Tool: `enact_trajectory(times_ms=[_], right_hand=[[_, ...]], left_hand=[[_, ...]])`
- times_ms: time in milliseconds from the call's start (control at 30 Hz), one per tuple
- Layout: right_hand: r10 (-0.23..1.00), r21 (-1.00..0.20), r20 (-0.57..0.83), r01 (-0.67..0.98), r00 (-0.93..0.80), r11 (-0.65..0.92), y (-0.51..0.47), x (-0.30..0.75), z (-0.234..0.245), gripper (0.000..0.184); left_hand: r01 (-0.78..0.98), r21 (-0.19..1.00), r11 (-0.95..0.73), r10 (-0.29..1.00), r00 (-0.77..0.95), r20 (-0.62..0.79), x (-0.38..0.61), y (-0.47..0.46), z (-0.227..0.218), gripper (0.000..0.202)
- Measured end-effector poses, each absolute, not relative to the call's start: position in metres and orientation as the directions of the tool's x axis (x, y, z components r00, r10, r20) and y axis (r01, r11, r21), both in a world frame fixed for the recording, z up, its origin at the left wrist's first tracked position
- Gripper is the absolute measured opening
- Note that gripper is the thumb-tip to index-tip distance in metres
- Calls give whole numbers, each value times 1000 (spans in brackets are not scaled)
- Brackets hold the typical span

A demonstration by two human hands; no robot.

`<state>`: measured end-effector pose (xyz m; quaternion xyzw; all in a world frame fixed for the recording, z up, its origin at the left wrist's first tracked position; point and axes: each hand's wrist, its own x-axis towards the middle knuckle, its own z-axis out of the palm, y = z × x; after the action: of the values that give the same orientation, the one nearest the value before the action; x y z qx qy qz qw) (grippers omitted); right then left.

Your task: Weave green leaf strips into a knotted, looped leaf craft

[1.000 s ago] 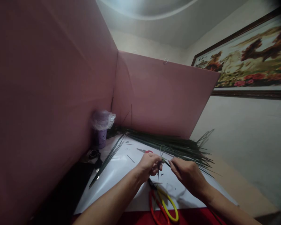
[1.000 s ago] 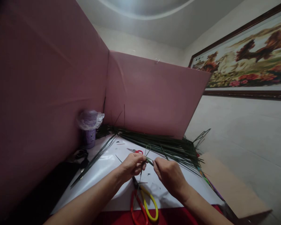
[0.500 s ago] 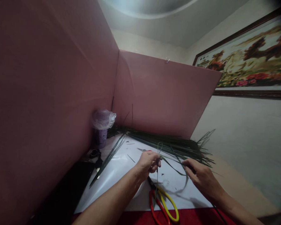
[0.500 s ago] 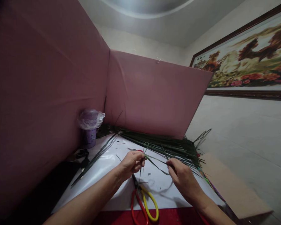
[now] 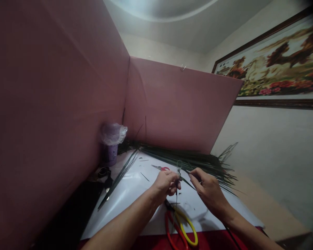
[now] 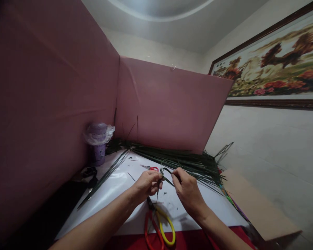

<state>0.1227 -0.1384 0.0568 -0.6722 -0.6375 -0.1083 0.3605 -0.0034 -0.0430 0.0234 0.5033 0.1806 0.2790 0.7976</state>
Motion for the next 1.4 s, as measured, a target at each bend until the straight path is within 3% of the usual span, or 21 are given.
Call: enact_trajectory(times_ms=[233,333,500,767,900,1067,1400], right_hand=[[734,-418,653,896,185,147,-126,117,66,17],[709,-355,695,914,118,196,-123,115,65,16],[769,-238,633,923,-88,301,-122,112,57,32],[791,-331,605,875,-91,354,-130,110,55,20],[823,-421,564,878,58,227,-131,105,61,16],[840,-656,455,749,297,90,-125,108,65,24],[803,-879,370,457,467,138,-107,118,73,25]], left_hand=[[-231,910,344,578,816,-11,0,-45,19,8],[-235,909,344,565,825,0,1,-45,19,10],[-277,898,342,594,804,22,-1,-46,21,12],[-288,892,349,643,766,-3,-3,-45,24,10],[-294,901,320,646,763,20,-1,-44,22,8],[-288,906,310,644,765,23,1,-45,22,9],[-300,903,308,650,759,31,1,-45,20,11]])
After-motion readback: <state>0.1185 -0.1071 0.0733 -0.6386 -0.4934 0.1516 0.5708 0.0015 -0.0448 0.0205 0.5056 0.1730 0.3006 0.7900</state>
